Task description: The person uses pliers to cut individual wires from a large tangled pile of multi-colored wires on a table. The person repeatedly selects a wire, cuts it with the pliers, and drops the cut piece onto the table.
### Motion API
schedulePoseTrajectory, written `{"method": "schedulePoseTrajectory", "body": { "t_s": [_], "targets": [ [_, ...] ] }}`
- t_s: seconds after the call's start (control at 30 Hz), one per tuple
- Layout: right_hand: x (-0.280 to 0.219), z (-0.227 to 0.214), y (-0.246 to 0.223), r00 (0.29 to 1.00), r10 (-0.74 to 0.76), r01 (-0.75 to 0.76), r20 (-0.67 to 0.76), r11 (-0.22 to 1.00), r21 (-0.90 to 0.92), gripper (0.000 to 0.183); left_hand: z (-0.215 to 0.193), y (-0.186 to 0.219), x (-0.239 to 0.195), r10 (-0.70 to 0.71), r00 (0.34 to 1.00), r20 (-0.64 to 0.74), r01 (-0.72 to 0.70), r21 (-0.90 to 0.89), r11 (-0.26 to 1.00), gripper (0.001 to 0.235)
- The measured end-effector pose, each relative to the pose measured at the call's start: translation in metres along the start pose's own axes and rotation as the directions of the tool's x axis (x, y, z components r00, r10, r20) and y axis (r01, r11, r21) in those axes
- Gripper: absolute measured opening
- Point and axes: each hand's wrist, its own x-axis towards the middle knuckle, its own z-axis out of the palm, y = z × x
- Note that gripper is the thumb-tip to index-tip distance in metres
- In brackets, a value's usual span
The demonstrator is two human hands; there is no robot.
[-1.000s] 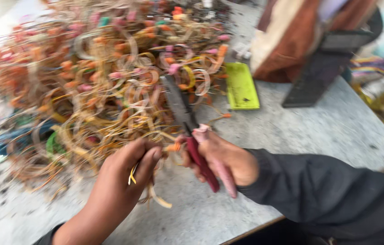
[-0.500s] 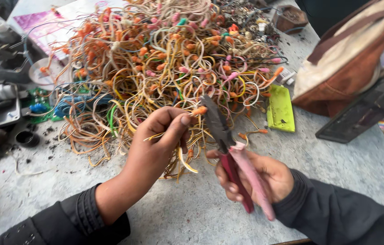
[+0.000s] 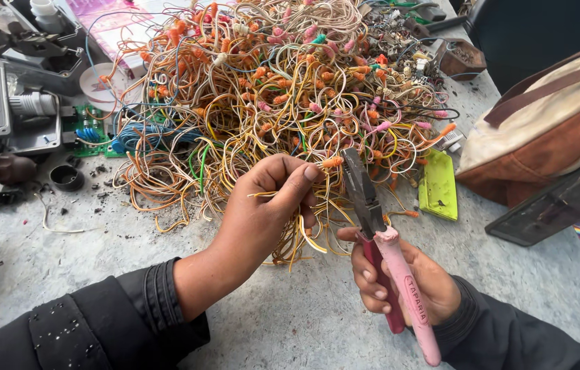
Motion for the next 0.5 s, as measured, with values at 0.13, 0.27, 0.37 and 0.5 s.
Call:
{"method": "schedulePoseTrajectory", "body": {
  "t_s": [0.13,0.27,0.37,0.5],
  "targets": [
    [0.001,0.000,0.001,0.999,0.032,-0.032,-0.030,0.999,0.009,0.073,0.001,-0.004,0.001,0.002,1.000,-0.023,-0.001,0.039,0.999,0.021],
    [0.002,0.001,0.001,0.990,-0.044,0.056,0.133,0.995,-0.087,0.086,0.001,-0.008,0.000,-0.008,1.000,-0.012,0.008,0.047,0.999,0.019],
    [0.005,0.000,0.000,0.998,0.021,-0.032,-0.066,0.987,-0.160,0.096,0.000,-0.010,-0.001,-0.011,1.000,0.005,0.010,0.054,0.998,0.020],
    [0.005,0.001,0.004,0.987,0.038,-0.071,-0.155,0.975,-0.211,0.102,0.001,-0.012,-0.003,-0.010,1.000,0.025,0.008,0.089,0.996,0.020]
  ]
}}
